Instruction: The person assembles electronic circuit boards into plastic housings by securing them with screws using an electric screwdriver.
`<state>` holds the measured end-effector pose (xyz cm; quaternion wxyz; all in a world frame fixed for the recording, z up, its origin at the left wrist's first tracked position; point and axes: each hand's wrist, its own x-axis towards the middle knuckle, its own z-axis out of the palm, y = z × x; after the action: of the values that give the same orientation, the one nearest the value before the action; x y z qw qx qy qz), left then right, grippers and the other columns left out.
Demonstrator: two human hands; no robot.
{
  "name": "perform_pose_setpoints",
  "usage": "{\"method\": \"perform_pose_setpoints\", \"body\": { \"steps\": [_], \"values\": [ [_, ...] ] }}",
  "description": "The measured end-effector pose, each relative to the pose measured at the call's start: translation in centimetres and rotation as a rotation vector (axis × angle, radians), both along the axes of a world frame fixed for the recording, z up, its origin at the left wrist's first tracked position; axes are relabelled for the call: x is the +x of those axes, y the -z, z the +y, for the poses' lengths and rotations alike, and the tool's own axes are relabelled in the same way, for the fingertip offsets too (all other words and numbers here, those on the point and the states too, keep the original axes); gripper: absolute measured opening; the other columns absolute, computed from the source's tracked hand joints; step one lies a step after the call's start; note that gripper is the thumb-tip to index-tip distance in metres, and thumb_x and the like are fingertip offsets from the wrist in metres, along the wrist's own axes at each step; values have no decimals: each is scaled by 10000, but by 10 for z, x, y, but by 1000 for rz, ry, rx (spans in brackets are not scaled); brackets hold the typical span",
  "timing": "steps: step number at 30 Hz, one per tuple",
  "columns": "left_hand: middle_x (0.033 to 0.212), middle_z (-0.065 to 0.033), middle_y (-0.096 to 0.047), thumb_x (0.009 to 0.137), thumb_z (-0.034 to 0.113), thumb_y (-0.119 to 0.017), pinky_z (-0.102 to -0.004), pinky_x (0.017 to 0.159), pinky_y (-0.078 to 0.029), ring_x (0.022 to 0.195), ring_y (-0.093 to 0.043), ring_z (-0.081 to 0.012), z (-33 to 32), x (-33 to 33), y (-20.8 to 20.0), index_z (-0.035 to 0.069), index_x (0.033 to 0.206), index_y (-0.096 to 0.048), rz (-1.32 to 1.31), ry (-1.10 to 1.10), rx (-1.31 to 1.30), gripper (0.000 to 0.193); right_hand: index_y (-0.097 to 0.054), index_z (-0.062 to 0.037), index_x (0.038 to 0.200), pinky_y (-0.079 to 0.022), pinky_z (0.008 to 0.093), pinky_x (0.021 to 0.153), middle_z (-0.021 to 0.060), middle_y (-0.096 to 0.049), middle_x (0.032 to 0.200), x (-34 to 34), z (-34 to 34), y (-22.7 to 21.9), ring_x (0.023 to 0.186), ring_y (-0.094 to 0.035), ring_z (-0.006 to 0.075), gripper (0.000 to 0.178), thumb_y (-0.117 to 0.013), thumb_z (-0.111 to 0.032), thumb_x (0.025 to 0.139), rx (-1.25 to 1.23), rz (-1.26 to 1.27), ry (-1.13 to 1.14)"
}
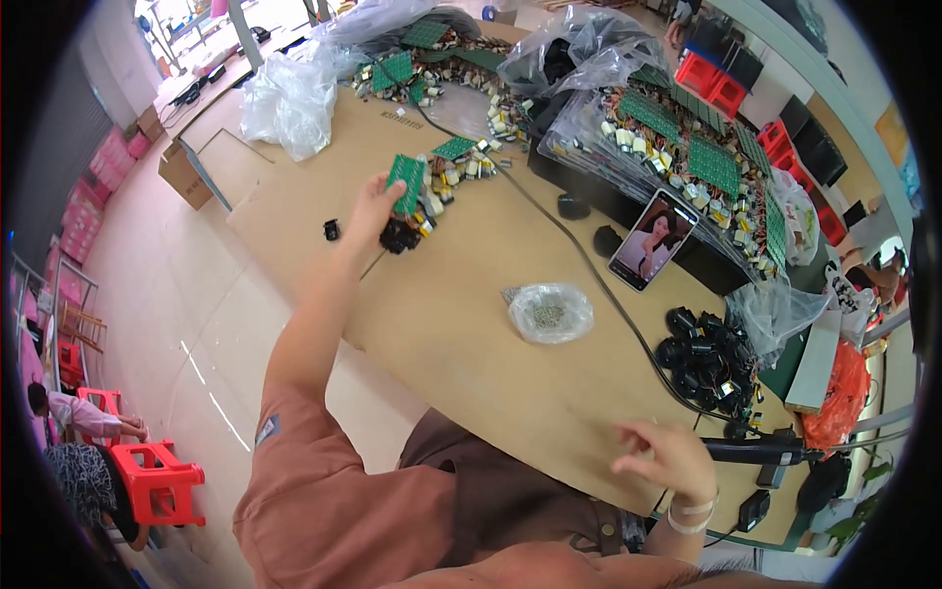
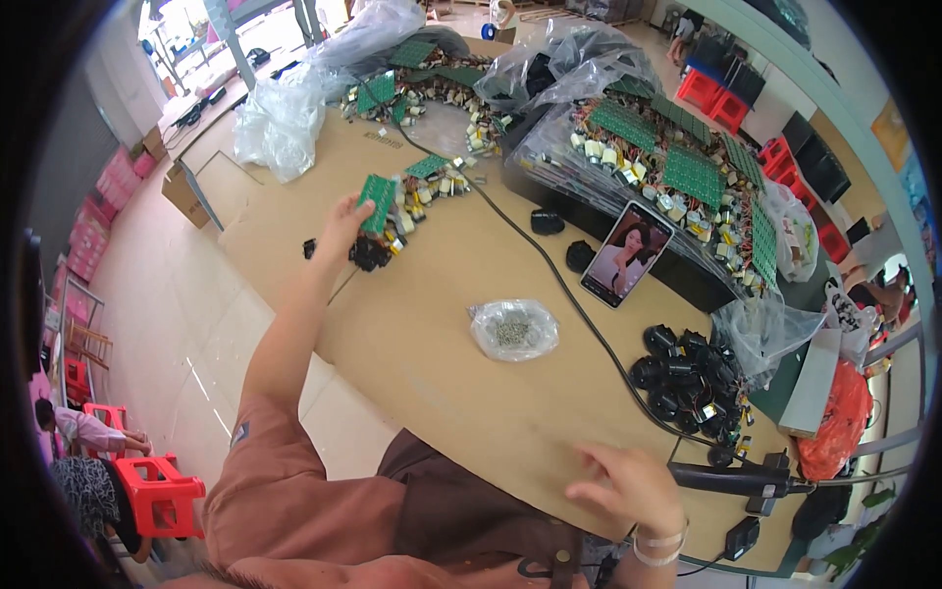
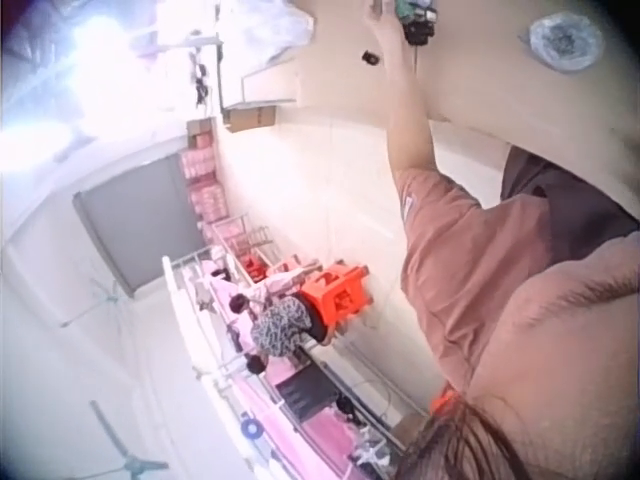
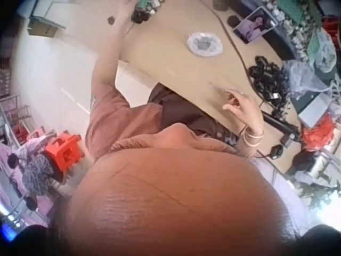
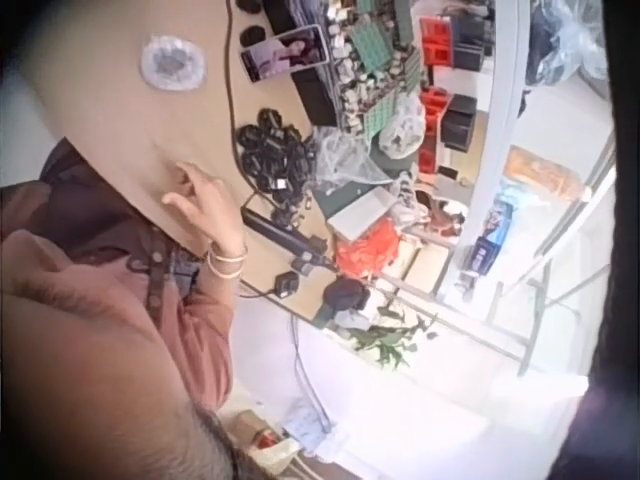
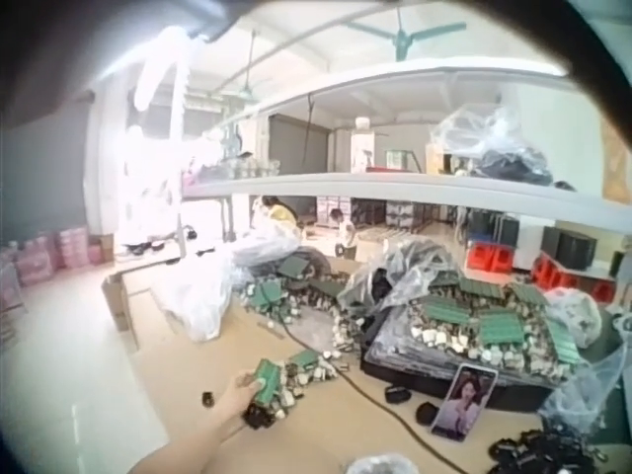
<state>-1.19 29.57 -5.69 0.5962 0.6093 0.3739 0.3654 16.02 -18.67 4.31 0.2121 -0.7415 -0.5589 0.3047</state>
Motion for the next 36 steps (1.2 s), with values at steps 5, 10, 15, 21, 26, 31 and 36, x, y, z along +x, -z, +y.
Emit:
{"method": "perform_pose_setpoints", "body": {
  "steps": [5,10,15,21,26,31,36],
  "values": [
    [981,-31,-644,923,146,-570,-236,737,-476,846,-588,-80,-27,-6,-5,37,1128,-537,-69,196,-44,235,-632,-43,1036,-474,289,611,67,-648,763,22,160,3,674,-608,163,348,-699,-296,807,270,187,-142],
    [1001,-17,-641,919,144,-572,-234,778,-464,871,-580,-77,-39,-5,-8,28,1169,-545,-42,342,92,277,-627,2,1063,-504,278,687,68,-663,835,17,322,56,738,-616,139,346,-701,-206,796,530,278,43],
    [981,-12,-650,906,157,-590,-253,812,-456,893,-567,-79,-32,7,-8,19,1202,-565,142,428,259,328,-664,-11,955,-492,278,641,53,-662,781,20,374,89,683,-601,130,298,-744,-212,750,513,316,169],
    [760,-53,-642,894,208,-595,-286,629,-462,697,-565,-83,-10,20,0,-1,1134,-595,225,403,368,319,-654,-10,800,-485,373,634,148,-649,736,7,376,71,657,-623,269,279,-765,-240,687,429,38,285],
    [636,-91,-592,865,179,-605,-315,525,-436,531,-532,-132,-18,33,-16,-2,1100,-609,378,285,470,296,-633,5,844,-480,430,716,182,-636,845,-2,374,77,811,-614,353,325,-751,-253,688,563,-152,341],
    [785,-126,-642,853,139,-616,-313,671,-477,697,-596,-156,7,15,-21,32,1114,-624,359,450,489,282,-588,-10,856,-467,323,553,90,-591,670,41,379,101,577,-564,198,215,-701,-165,760,508,245,230],
    [975,-159,-661,838,118,-625,-371,810,-474,903,-629,-273,-4,6,-47,102,1130,-630,637,453,549,293,-576,-50,820,-421,225,471,12,-579,673,56,365,83,534,-520,85,139,-660,-160,836,224,612,125]
  ]
}}
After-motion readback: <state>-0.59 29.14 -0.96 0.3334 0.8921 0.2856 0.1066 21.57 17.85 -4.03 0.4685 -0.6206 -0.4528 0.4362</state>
